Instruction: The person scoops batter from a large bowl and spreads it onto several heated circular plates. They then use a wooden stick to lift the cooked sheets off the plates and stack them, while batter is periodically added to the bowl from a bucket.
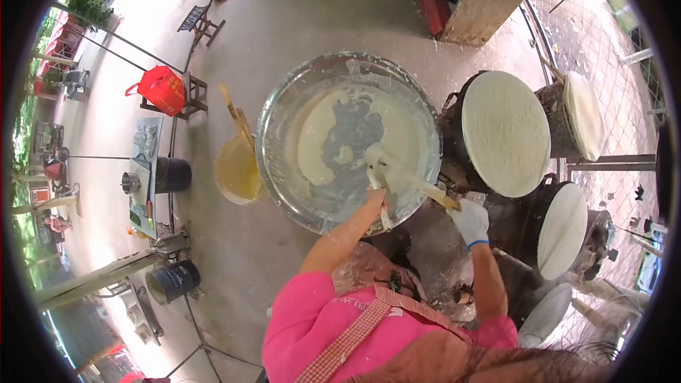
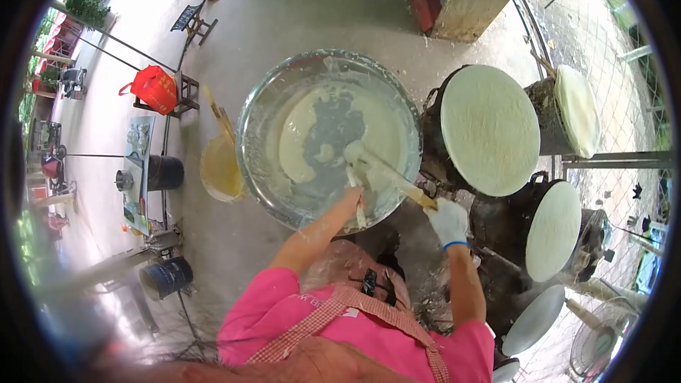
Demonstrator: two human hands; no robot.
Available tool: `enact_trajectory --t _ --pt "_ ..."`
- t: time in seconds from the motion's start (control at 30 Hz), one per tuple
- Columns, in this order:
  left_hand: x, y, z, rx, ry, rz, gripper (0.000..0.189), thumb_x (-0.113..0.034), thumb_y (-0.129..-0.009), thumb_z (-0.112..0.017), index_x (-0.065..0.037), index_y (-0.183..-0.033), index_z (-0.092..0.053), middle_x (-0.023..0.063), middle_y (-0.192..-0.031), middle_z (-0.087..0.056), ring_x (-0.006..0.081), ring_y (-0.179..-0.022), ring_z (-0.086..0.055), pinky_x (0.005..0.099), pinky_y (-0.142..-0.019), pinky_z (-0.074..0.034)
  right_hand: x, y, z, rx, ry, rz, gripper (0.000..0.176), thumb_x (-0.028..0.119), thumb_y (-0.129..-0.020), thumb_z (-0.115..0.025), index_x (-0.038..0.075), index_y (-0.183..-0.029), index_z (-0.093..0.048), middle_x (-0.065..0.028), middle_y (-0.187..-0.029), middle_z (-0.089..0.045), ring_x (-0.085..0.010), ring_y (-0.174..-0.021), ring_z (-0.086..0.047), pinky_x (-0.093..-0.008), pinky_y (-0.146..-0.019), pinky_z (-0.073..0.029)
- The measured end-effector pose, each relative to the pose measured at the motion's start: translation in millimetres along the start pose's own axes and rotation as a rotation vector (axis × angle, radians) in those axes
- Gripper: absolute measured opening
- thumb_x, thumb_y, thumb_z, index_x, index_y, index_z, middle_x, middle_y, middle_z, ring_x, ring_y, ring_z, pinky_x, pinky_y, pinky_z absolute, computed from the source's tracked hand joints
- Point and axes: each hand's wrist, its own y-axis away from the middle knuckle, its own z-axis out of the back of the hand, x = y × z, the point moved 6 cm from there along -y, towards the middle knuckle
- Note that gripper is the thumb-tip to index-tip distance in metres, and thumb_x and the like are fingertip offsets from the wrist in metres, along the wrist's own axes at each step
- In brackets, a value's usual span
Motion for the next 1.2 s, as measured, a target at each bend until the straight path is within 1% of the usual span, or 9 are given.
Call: enact_trajectory --t 0.17,0.33,0.43,0.67,0.8,1.03,1.1,1.13,1.2 --pt "-20.5 44.8 -38.4 0.343 0.112 -0.038 0.019 -0.019 -0.087 -0.053 -0.01 -0.098 -0.04 -0.0005 -0.051 -0.033 0.0108 -0.034 -0.031 0.0253 -0.028 -0.025 -12.1 28.5 -32.7 0.009 -0.016 -0.076 0.033 0.038 -0.075 -0.063 0.006 -0.079 -0.062 -0.0174 -0.072 -0.063 -0.0345 -0.069 -0.062 -0.0454 -0.066 -0.049" --pt "-70.7 233.4 -70.2 0.668 0.121 -0.314 0.021 -0.022 -0.088 -0.053 -0.012 -0.099 -0.039 -0.002 -0.051 -0.031 0.0085 -0.034 -0.029 0.0236 -0.028 -0.024 -31.6 101.1 18.7 -0.347 -0.246 0.066 0.031 0.036 -0.076 -0.063 0.005 -0.081 -0.06 -0.0176 -0.071 -0.063 -0.0354 -0.068 -0.062 -0.045 -0.063 -0.049" --pt "-111.1 360.2 -97.6 0.556 -0.144 -0.27 0.024 -0.033 -0.09 -0.052 -0.014 -0.094 -0.038 -0.0049 -0.052 -0.029 0.0036 -0.035 -0.025 0.0205 -0.029 -0.019 -32.8 116.3 66.6 -0.527 -0.611 0.188 0.028 0.032 -0.074 -0.067 0.005 -0.077 -0.059 -0.0169 -0.069 -0.062 -0.0358 -0.064 -0.06 -0.0427 -0.057 -0.047" --pt "-218.4 561.5 -124.3 0.567 -0.606 -0.822 0.033 -0.041 -0.091 -0.049 -0.014 -0.073 -0.04 -0.0056 -0.047 -0.028 0.0036 -0.033 -0.025 0.0206 -0.028 -0.021 -6.5 137.5 239.1 -1.081 -0.713 0.4 0.033 0.032 -0.077 -0.067 0.004 -0.095 -0.065 -0.0208 -0.078 -0.063 -0.0354 -0.074 -0.062 -0.0378 -0.064 -0.049" --pt "-249.8 576.0 -111.7 0.349 -0.579 -1.119 0.035 -0.039 -0.091 -0.047 -0.016 -0.067 -0.039 -0.0025 -0.046 -0.035 0.0092 -0.031 -0.031 0.0246 -0.028 -0.022 12.0 112.9 226.1 -0.812 -1.177 0.392 0.027 0.019 -0.079 -0.066 0.0 -0.097 -0.064 -0.0132 -0.083 -0.066 -0.0248 -0.074 -0.064 -0.0332 -0.066 -0.049" --pt "-120.8 394.2 -21.5 0.736 -0.268 0.027 0.037 -0.038 -0.091 -0.049 -0.013 -0.067 -0.035 -0.0055 -0.049 -0.029 0.0057 -0.034 -0.03 0.0211 -0.032 -0.023 0.9 108.2 -4.7 -0.229 -1.13 0.185 0.024 0.018 -0.074 -0.068 0.0 -0.091 -0.067 -0.0034 -0.072 -0.063 -0.0137 -0.064 -0.057 -0.0294 -0.057 -0.044" --pt "-95.4 371.4 -12.5 0.595 0.363 0.342 0.04 -0.037 -0.092 -0.05 -0.012 -0.065 -0.032 -0.0063 -0.05 -0.028 0.0035 -0.036 -0.031 0.0193 -0.033 -0.024 -16.2 137.3 -39.4 -0.148 -0.996 0.059 0.025 0.02 -0.073 -0.069 0.002 -0.091 -0.067 -0.0046 -0.069 -0.063 -0.0135 -0.062 -0.057 -0.0293 -0.056 -0.044" --pt "-95.0 364.1 -5.5 0.615 0.112 0.1 0.038 -0.04 -0.091 -0.05 -0.01 -0.07 -0.038 -0.0065 -0.051 -0.032 0.0041 -0.035 -0.026 0.019 -0.031 -0.021 -26.1 145.0 -39.2 -0.175 -0.866 0.045 0.026 0.022 -0.072 -0.069 0.003 -0.09 -0.067 -0.0064 -0.067 -0.063 -0.014 -0.061 -0.058 -0.0294 -0.056 -0.044" --pt "-99.8 380.4 -2.3 0.666 0.091 0.207 0.04 -0.043 -0.091 -0.049 -0.011 -0.069 -0.038 -0.0068 -0.05 -0.032 0.0039 -0.034 -0.025 0.0189 -0.03 -0.021 -23.4 167.0 0.9 -0.265 -0.792 0.03 0.026 0.023 -0.072 -0.069 0.005 -0.091 -0.067 -0.0099 -0.07 -0.065 -0.0152 -0.062 -0.06 -0.0298 -0.057 -0.045"
